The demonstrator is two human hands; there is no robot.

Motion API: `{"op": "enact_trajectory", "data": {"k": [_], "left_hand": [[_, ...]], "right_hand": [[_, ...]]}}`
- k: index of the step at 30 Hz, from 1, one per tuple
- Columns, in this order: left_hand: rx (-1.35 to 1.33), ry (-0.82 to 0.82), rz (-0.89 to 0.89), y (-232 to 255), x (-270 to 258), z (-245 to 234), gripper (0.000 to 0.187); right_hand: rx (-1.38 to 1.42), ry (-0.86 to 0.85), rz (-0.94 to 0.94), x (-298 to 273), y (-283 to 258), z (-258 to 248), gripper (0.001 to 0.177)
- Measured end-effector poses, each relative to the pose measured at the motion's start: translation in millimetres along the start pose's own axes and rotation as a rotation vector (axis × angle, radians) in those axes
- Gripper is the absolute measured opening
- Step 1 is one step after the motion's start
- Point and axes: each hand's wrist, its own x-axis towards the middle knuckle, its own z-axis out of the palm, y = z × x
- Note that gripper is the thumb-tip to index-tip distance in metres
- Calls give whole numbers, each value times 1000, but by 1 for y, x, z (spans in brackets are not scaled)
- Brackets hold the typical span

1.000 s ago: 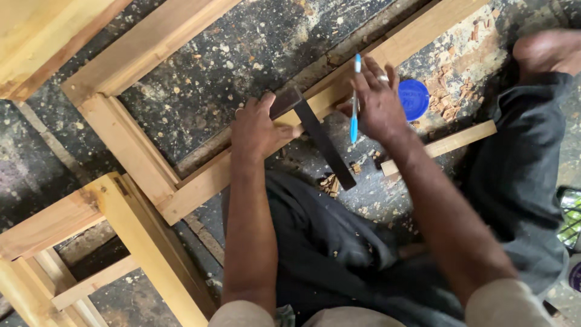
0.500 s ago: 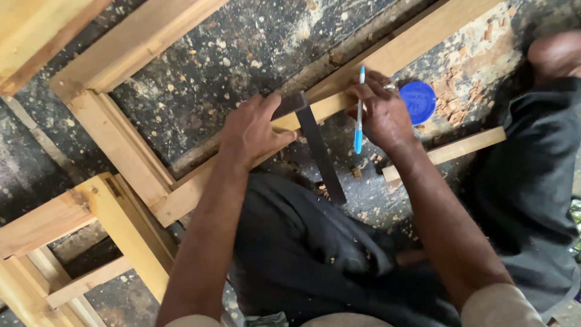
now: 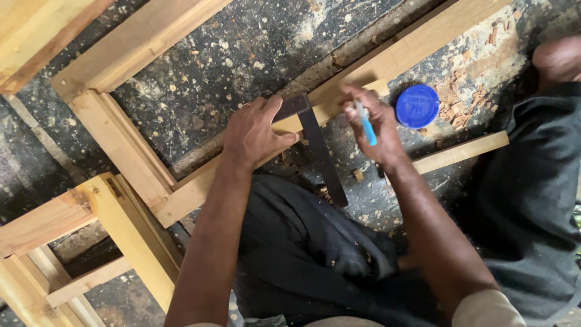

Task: The person sits on the floor and uses a blue marker and a metal square to mark measurements on small wooden planks. They repeatedly align the square, draw lines, and reposition the planks to mark multiple pieces.

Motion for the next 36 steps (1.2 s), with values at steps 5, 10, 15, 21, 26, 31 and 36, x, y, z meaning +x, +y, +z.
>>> {"op": "enact_trajectory", "data": {"k": [5, 10, 15, 21, 26, 31, 36], "left_hand": [[35, -26, -25, 3, 1, 0, 88], [49, -45, -37, 3, 4, 1, 89], [44, 15, -5, 4, -1, -1, 84], [49, 20, -8, 6, 0, -2, 83], [68, 19, -4, 6, -1, -1, 81], [66, -1, -4, 6, -1, -2, 84], [81, -8, -5, 6, -1, -2, 87]], "right_hand": [[-292, -66, -180, 5, -12, 5, 41], [-165, -71, -55, 4, -26, 11, 37], [-176, -58, -89, 1, -39, 12, 32], [-410, -90, -194, 3, -43, 14, 29], [-449, -56, -376, 0, -45, 16, 26], [-454, -67, -416, -9, -53, 16, 20], [-500, -146, -460, -18, -61, 6, 16]]}}
